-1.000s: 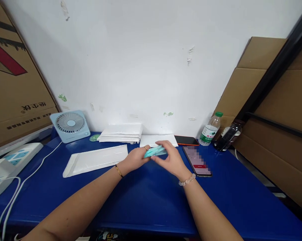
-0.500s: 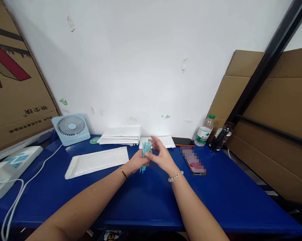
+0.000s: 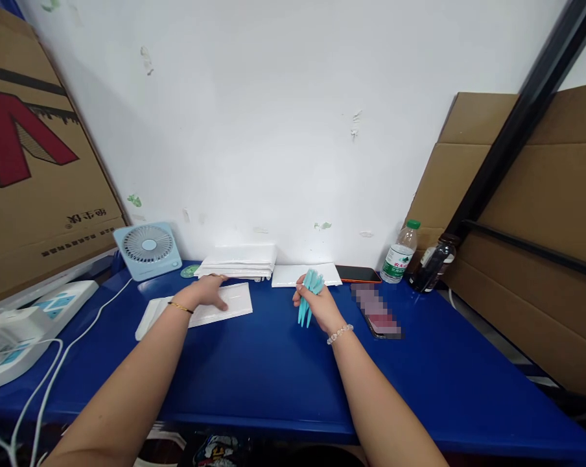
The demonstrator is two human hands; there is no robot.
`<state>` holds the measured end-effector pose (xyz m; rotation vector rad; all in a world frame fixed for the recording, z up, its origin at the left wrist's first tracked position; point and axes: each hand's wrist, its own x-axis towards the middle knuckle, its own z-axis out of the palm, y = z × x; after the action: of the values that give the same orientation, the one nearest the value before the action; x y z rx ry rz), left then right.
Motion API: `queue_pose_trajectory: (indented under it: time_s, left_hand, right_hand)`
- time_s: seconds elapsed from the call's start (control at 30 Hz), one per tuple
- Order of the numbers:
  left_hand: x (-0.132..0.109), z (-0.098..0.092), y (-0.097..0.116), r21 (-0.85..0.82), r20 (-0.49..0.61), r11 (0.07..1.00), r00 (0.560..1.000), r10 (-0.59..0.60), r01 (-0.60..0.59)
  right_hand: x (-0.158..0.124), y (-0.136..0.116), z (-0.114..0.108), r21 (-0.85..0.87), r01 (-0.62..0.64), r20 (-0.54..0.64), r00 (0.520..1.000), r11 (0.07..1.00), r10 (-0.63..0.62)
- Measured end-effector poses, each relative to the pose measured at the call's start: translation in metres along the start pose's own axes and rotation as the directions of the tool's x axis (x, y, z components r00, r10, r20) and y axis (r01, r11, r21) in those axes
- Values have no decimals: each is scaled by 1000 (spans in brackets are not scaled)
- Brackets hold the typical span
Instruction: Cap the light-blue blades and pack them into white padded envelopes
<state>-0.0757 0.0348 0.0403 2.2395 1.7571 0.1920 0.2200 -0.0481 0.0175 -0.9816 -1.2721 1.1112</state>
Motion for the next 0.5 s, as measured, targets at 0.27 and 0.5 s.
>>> queue_pose_trajectory:
  time_s: [0.27, 0.5]
  left_hand:
    - [-9, -12, -15, -426, 95, 905, 994, 51, -6]
    - [-2, 9, 66, -915, -234, -270, 938, -255, -302]
  right_hand:
    - [-1, 1, -1, 146, 44, -26, 999, 988, -41]
    - [-5, -6, -4, 89, 19, -54, 998, 996, -14]
